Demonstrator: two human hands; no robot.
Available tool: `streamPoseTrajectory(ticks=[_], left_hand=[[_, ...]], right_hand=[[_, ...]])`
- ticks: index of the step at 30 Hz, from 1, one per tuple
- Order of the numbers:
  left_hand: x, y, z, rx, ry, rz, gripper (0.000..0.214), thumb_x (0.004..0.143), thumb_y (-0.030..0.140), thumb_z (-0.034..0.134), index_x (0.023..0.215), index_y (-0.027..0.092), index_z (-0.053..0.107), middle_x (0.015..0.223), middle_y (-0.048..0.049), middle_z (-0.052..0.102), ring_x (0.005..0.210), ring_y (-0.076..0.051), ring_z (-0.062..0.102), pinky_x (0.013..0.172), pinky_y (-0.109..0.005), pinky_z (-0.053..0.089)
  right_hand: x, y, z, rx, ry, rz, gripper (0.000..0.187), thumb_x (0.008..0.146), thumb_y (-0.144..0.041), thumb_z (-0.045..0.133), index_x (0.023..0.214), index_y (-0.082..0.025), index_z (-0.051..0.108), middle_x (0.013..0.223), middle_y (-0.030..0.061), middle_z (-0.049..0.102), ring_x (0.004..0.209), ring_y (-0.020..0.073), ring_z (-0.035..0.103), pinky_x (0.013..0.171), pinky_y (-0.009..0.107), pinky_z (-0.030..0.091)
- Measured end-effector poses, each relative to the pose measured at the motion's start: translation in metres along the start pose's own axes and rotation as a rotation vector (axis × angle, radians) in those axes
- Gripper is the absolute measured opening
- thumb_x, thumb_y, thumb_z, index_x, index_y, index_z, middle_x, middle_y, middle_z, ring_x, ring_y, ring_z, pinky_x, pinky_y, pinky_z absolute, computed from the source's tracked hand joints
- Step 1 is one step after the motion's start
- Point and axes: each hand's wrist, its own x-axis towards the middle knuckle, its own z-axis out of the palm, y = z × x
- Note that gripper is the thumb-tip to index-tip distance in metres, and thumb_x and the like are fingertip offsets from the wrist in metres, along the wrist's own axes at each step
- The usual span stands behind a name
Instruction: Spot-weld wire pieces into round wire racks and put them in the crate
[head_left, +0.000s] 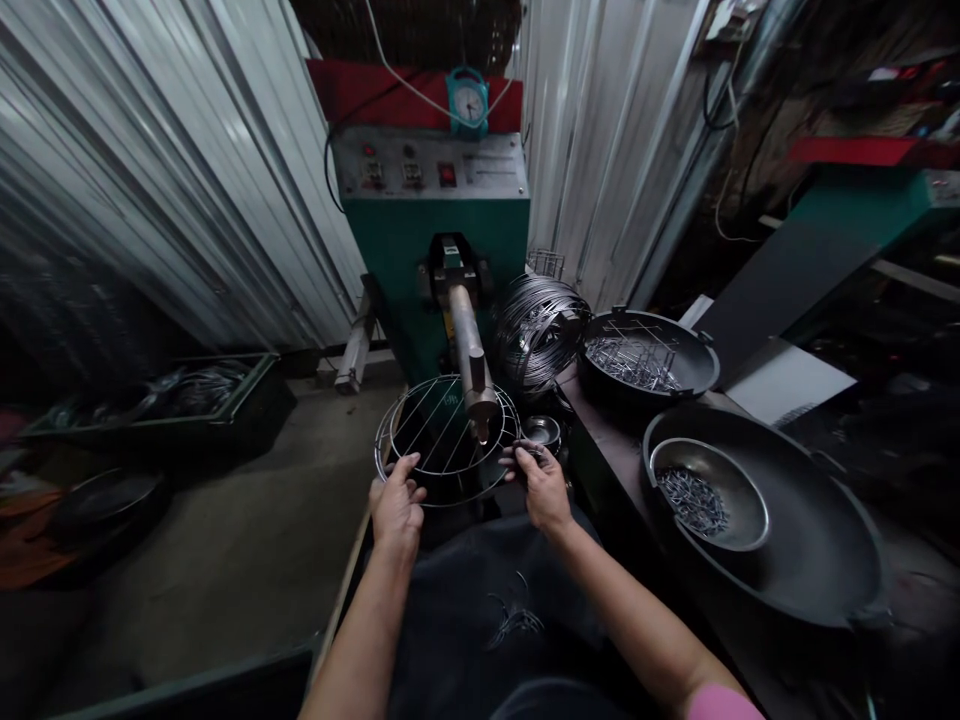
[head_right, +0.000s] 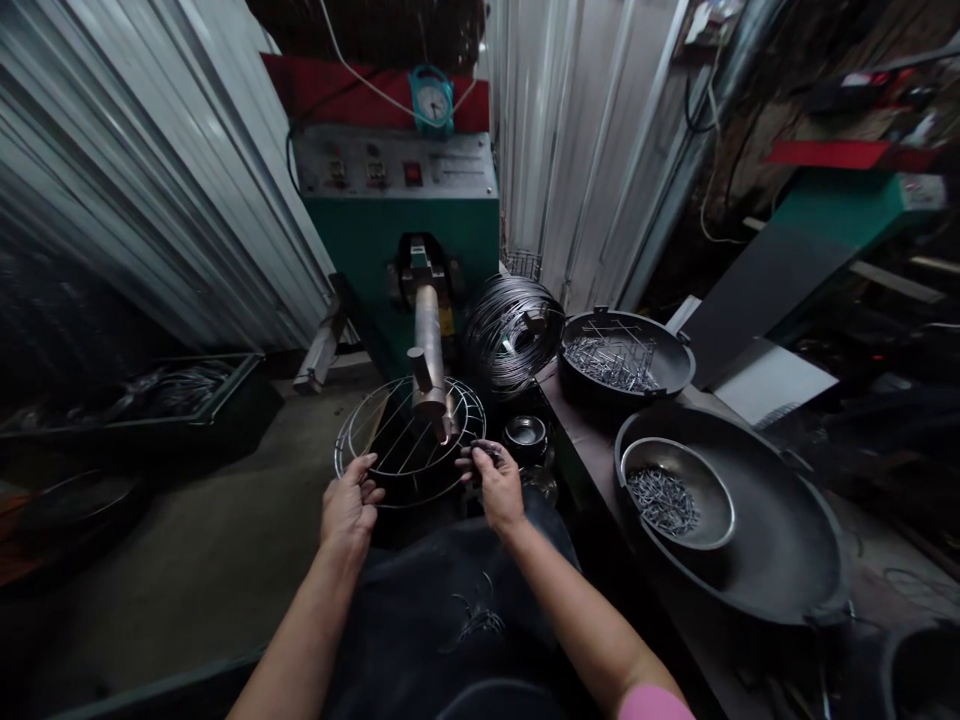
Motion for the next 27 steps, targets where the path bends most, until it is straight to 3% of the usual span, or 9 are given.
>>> streamPoseTrajectory(ticks=[4, 10, 19, 27], left_hand=[[-0.001, -0.001, 0.000, 0.025, 0.011, 0.001, 0.044, 0.041, 0.029, 0.074, 0.071, 0.018, 0.045, 0.056, 0.0097, 0.038, 0.041, -0.002, 0.026, 0.037, -0.018, 0.022], [-0.004, 0.005, 0.000, 0.069, 0.023, 0.010, 0.043, 0.041, 0.029, 0.073, 0.074, 0.019, 0.047, 0.056, 0.0092, 0.038, 0.042, -0.004, 0.031, 0.039, -0.018, 0.026], [0.003, 0.005, -0.002, 0.076, 0.010, 0.026, 0.047, 0.041, 0.029, 0.075, 0.077, 0.019, 0.047, 0.055, 0.0101, 0.037, 0.043, -0.004, 0.031, 0.039, -0.017, 0.025], [0.008, 0.004, 0.001, 0.064, 0.022, -0.002, 0.044, 0.040, 0.031, 0.075, 0.070, 0.018, 0.045, 0.053, 0.0104, 0.036, 0.040, -0.003, 0.029, 0.037, -0.018, 0.023]], right_hand=[[-0.006, 0.012, -0.003, -0.216, -0.125, 0.006, 0.022, 0.071, -0.038, 0.064, 0.081, -0.019, 0.057, 0.079, 0.0032, 0.067, 0.060, 0.0153, 0.064, 0.044, 0.021, 0.044], [-0.007, 0.021, -0.009, -0.525, -0.203, -0.091, 0.012, 0.076, -0.033, 0.057, 0.080, -0.022, 0.059, 0.061, -0.0020, 0.062, 0.051, 0.0140, 0.060, 0.049, 0.024, 0.044], [-0.002, 0.016, -0.008, -0.601, -0.251, -0.119, 0.011, 0.078, -0.029, 0.052, 0.081, -0.022, 0.058, 0.062, -0.0021, 0.060, 0.050, 0.0137, 0.059, 0.052, 0.024, 0.044], [0.000, 0.017, -0.002, -0.645, -0.207, -0.165, 0.012, 0.079, -0.031, 0.052, 0.083, -0.023, 0.060, 0.061, -0.0016, 0.061, 0.052, 0.0151, 0.060, 0.053, 0.025, 0.045]])
